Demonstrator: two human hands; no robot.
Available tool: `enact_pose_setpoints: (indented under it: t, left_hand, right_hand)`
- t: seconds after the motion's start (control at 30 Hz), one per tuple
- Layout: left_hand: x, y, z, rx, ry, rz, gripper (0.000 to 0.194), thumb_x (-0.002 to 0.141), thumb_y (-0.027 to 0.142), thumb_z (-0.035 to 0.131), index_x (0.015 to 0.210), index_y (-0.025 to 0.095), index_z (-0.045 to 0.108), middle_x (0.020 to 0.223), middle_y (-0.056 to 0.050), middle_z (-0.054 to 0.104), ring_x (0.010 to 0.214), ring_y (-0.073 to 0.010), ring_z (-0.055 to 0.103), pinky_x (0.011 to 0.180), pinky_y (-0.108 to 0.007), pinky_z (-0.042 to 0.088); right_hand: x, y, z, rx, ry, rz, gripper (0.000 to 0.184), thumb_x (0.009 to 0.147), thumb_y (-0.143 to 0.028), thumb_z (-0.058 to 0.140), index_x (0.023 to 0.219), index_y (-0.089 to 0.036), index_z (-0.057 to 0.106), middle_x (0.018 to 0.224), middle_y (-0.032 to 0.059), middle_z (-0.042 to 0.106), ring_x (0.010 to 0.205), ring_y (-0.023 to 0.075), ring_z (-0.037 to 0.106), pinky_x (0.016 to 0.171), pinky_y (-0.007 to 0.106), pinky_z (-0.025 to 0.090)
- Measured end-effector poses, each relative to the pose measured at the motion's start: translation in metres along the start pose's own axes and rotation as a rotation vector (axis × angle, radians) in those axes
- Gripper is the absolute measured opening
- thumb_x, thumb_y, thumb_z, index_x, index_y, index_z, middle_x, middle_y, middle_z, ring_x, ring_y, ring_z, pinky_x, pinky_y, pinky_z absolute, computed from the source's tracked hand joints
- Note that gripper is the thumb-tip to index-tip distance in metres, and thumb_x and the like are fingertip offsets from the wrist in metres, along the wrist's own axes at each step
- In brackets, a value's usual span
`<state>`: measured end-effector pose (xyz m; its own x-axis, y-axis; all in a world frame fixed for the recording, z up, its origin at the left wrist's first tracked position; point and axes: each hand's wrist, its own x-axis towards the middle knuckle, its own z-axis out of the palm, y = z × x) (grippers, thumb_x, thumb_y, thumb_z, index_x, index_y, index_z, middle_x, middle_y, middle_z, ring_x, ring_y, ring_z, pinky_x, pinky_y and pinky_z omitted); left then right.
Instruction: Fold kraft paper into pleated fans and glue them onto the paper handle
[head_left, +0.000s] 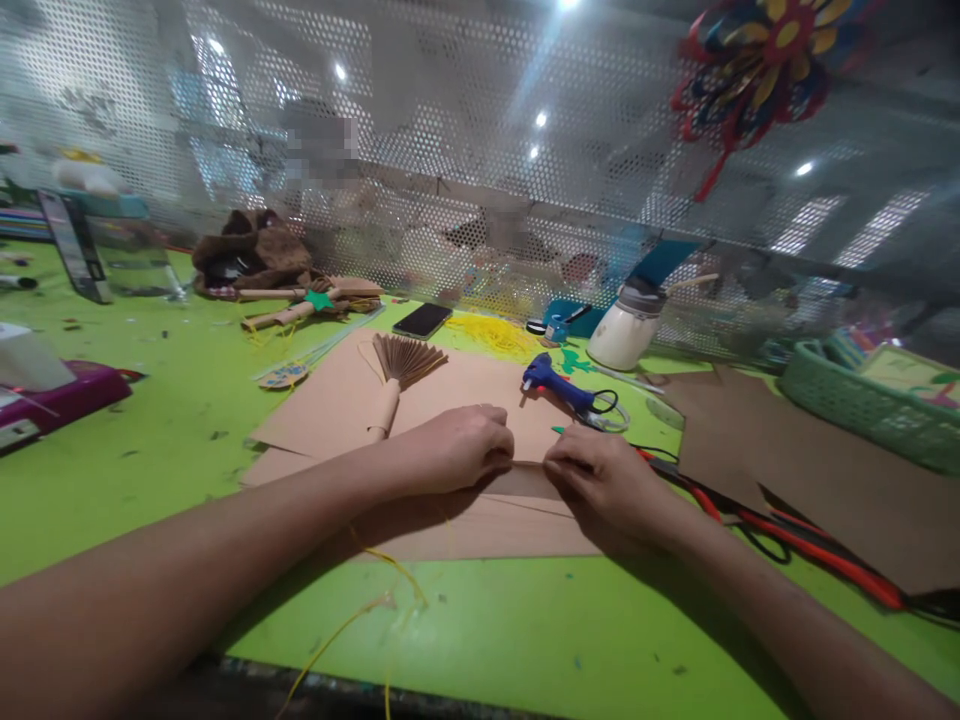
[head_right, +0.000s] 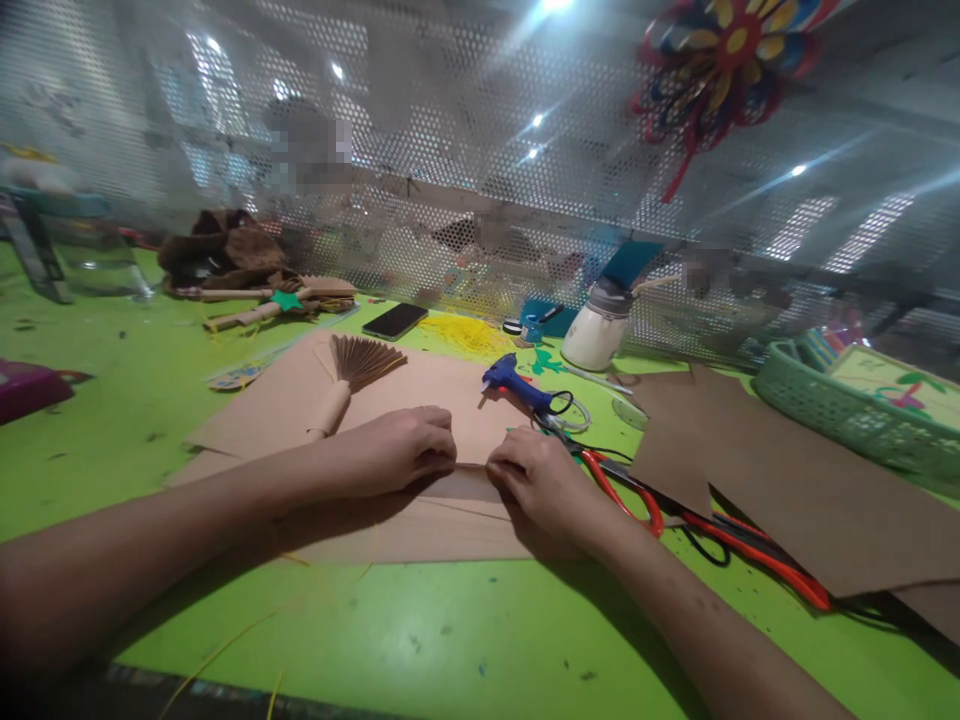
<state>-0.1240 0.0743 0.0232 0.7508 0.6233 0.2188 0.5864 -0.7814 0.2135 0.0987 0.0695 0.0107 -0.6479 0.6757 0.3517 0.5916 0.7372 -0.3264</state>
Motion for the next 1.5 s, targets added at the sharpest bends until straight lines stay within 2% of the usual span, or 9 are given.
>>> enact_pose_setpoints:
  t: [0.13, 0.33, 0.63, 0.8, 1.1, 1.5]
  left_hand:
    - [0.001, 0.000, 0.004, -0.016, 0.024, -0.031, 0.022, 0.088, 0.016, 0.045, 0.077, 0.014, 0.064, 0.077, -0.004, 0.059, 0.072, -0.0141, 0.054, 0.067, -0.025, 0.042]
    - [0.002, 0.001, 0.009, 0.049, 0.043, 0.003, 0.022, 0.089, 0.017, 0.043, 0.079, 0.014, 0.063, 0.079, -0.006, 0.060, 0.074, -0.0159, 0.053, 0.069, -0.027, 0.041]
    - [0.004, 0.000, 0.009, 0.028, 0.048, 0.046, 0.017, 0.086, 0.017, 0.046, 0.078, 0.015, 0.061, 0.078, -0.004, 0.058, 0.072, -0.0156, 0.051, 0.067, -0.028, 0.040]
    - [0.002, -0.002, 0.012, 0.086, 0.073, 0.038, 0.019, 0.087, 0.019, 0.046, 0.074, 0.016, 0.060, 0.075, -0.003, 0.057, 0.069, -0.0153, 0.050, 0.065, -0.028, 0.039]
    - [-0.003, 0.004, 0.000, 0.189, 0.025, 0.044, 0.017, 0.085, 0.016, 0.049, 0.071, 0.016, 0.058, 0.073, -0.004, 0.058, 0.065, -0.0151, 0.049, 0.060, -0.028, 0.037]
    - [-0.011, 0.003, -0.008, 0.236, -0.006, 0.009, 0.016, 0.084, 0.017, 0.048, 0.071, 0.016, 0.057, 0.073, -0.004, 0.059, 0.064, -0.0149, 0.048, 0.059, -0.028, 0.035]
  right_hand:
    - [0.003, 0.002, -0.001, 0.009, -0.019, 0.000, 0.018, 0.087, -0.014, 0.055, 0.074, -0.016, 0.068, 0.078, 0.0055, 0.063, 0.078, 0.0171, 0.058, 0.068, 0.029, 0.046]
    - [0.006, -0.006, 0.005, 0.001, -0.031, -0.022, 0.018, 0.089, -0.015, 0.053, 0.089, -0.016, 0.071, 0.080, 0.0055, 0.061, 0.076, 0.0156, 0.057, 0.068, 0.028, 0.046]
    - [0.009, -0.005, 0.015, -0.098, 0.004, -0.150, 0.018, 0.089, -0.011, 0.053, 0.080, -0.014, 0.068, 0.080, 0.0063, 0.061, 0.077, 0.0163, 0.054, 0.069, 0.028, 0.044]
    - [0.008, -0.004, 0.016, -0.154, 0.007, -0.192, 0.018, 0.089, -0.011, 0.050, 0.078, -0.014, 0.065, 0.079, 0.0062, 0.058, 0.076, 0.0167, 0.051, 0.068, 0.029, 0.043]
    - [0.002, -0.009, 0.014, -0.319, -0.041, -0.263, 0.016, 0.086, -0.010, 0.049, 0.073, -0.014, 0.057, 0.076, 0.0055, 0.054, 0.075, 0.0176, 0.046, 0.066, 0.030, 0.038]
    - [-0.008, 0.002, 0.010, -0.318, -0.053, -0.225, 0.016, 0.087, -0.010, 0.048, 0.075, -0.014, 0.056, 0.077, 0.0068, 0.053, 0.074, 0.0183, 0.045, 0.064, 0.030, 0.038]
